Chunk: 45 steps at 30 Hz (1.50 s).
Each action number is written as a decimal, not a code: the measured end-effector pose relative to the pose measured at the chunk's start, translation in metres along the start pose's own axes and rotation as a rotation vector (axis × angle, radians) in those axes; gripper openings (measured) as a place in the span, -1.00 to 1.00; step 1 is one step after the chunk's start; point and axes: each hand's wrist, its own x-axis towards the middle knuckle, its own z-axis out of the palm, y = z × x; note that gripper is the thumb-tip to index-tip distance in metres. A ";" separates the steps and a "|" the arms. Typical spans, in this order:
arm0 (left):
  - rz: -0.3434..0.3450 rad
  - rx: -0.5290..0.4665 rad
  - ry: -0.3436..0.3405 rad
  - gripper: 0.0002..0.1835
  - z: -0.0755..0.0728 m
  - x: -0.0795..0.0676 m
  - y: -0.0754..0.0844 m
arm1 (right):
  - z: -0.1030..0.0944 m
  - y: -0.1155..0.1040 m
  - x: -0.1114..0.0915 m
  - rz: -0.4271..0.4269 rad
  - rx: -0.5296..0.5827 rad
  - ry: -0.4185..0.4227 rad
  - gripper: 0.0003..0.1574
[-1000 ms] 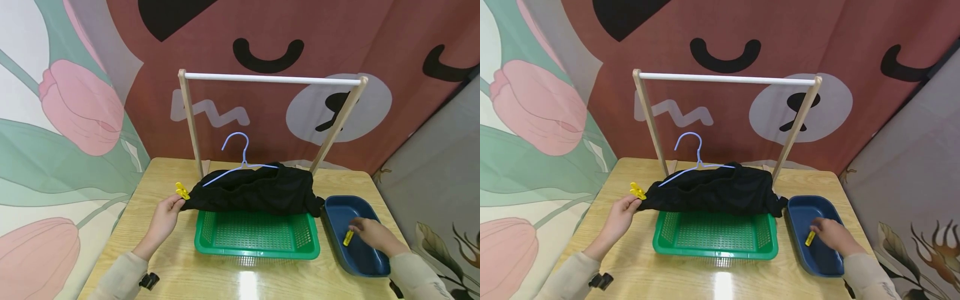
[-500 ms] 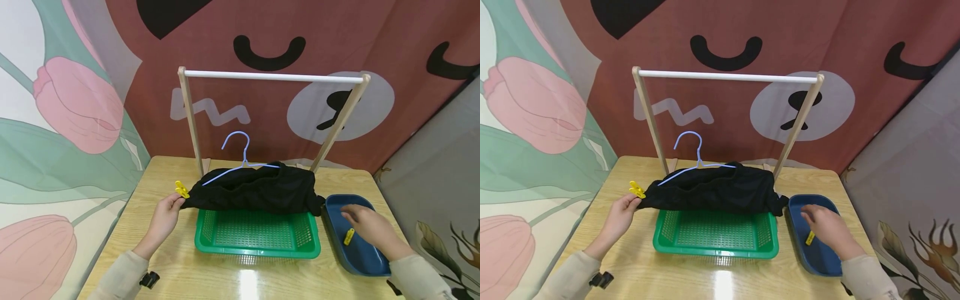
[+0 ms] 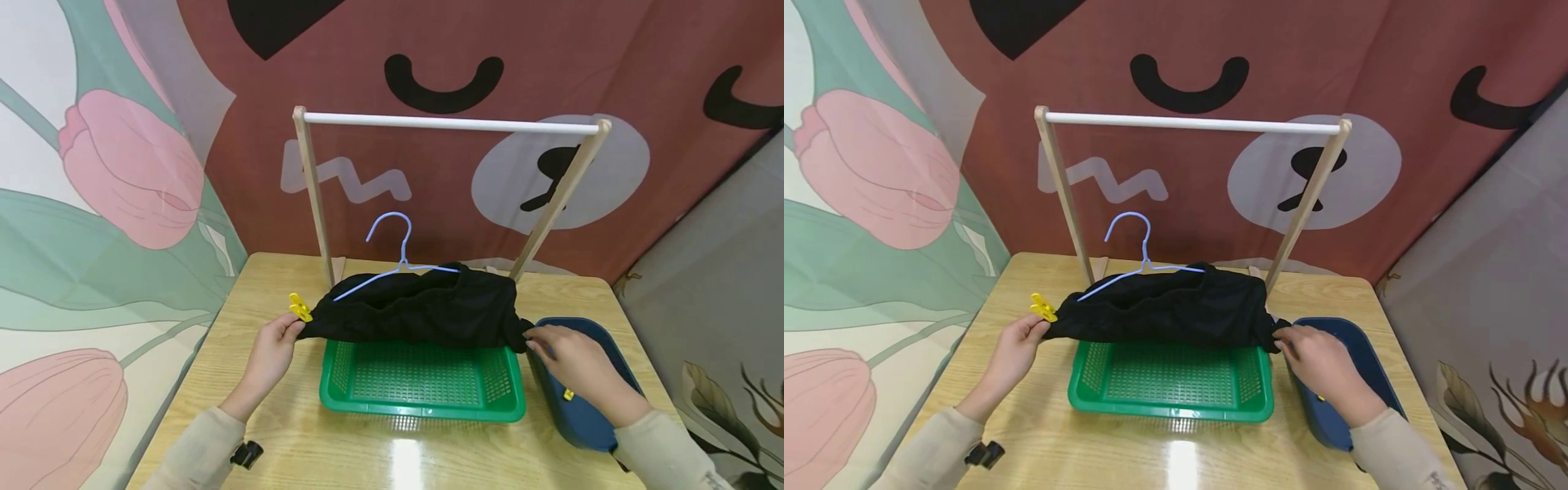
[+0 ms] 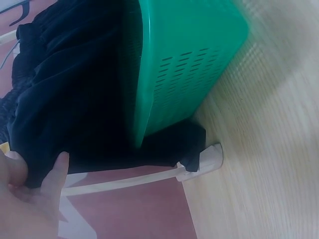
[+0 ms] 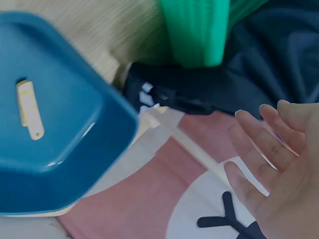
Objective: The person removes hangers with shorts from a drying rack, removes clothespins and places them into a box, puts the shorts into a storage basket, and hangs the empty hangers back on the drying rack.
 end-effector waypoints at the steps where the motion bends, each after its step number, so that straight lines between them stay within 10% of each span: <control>1: -0.002 -0.002 0.000 -0.82 0.000 0.000 0.000 | 0.000 -0.003 0.002 -0.008 0.000 0.006 -0.76; 15: 0.003 -0.014 0.011 -0.84 0.003 0.000 -0.001 | -0.002 -0.049 0.022 -0.265 0.024 0.174 -0.79; 20: -0.011 -0.022 0.003 -0.83 0.003 -0.001 -0.001 | -0.004 -0.068 0.030 -0.359 0.050 0.234 -0.28; 45: -0.032 -0.013 0.011 -0.81 0.004 -0.003 0.004 | -0.011 -0.172 0.088 -0.543 0.144 0.271 -0.81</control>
